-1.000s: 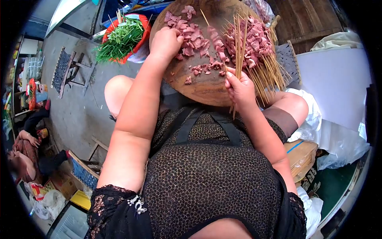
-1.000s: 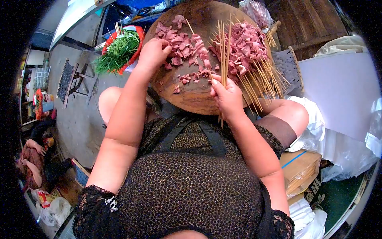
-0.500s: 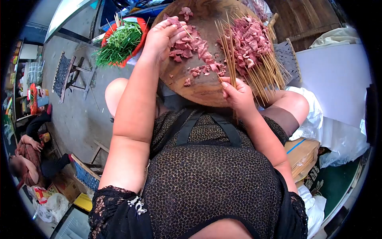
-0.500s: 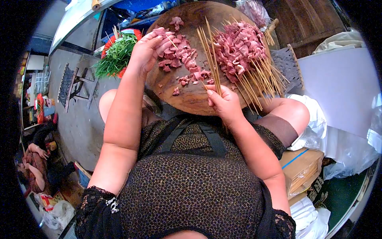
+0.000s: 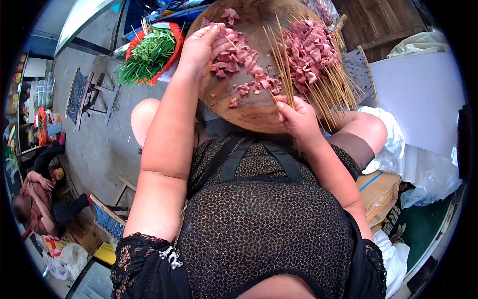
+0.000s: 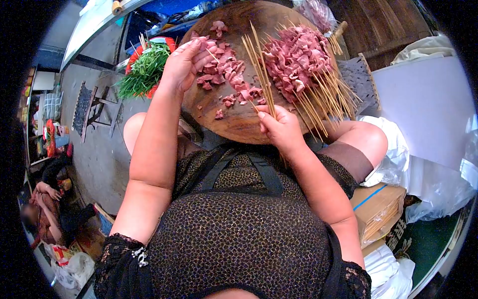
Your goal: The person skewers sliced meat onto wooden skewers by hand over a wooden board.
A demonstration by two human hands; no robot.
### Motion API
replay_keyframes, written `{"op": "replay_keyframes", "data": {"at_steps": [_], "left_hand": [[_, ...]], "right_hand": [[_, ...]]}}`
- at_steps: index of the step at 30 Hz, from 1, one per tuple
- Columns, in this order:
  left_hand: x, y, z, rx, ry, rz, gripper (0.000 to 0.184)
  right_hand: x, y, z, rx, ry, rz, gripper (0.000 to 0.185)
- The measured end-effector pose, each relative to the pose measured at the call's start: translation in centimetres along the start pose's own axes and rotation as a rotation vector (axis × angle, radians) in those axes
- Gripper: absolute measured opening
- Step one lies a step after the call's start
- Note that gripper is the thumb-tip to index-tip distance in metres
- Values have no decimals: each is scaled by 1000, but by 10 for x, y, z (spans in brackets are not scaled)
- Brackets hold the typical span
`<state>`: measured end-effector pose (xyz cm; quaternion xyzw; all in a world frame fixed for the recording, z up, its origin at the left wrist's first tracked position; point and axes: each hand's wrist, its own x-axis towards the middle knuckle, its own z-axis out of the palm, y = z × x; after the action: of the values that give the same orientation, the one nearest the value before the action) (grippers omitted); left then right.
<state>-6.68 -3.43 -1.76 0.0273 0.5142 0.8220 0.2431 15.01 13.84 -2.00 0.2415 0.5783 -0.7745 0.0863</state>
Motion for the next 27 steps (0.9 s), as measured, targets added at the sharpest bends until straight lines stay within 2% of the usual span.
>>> {"op": "replay_keyframes", "data": {"at_steps": [4, 9, 11, 13, 18, 20, 23, 27], "left_hand": [[-1, 2, 0, -5, 2, -18, 28], [-2, 3, 1, -5, -18, -52, 27], [-3, 2, 3, -61, -60, -86, 19], [-4, 1, 3, -65, -76, -97, 19], [-10, 4, 10, -21, -83, -131, 19], [-8, -2, 7, 15, -148, -155, 26], [-9, -7, 8, 12, -214, -171, 26], [-15, -10, 20, 29, -143, -224, 29]], "right_hand": [[2, 3, 1, -24, 13, -94, 20], [-2, -6, 1, -128, 51, -111, 19], [-2, -8, 1, -180, 66, -128, 19], [0, -8, -1, -178, 64, -145, 19], [2, -6, -2, -130, 49, -146, 20], [2, -7, -1, -115, 48, -146, 20], [2, -10, 0, -66, 45, -95, 20], [4, -15, 2, -29, 33, -51, 21]]}}
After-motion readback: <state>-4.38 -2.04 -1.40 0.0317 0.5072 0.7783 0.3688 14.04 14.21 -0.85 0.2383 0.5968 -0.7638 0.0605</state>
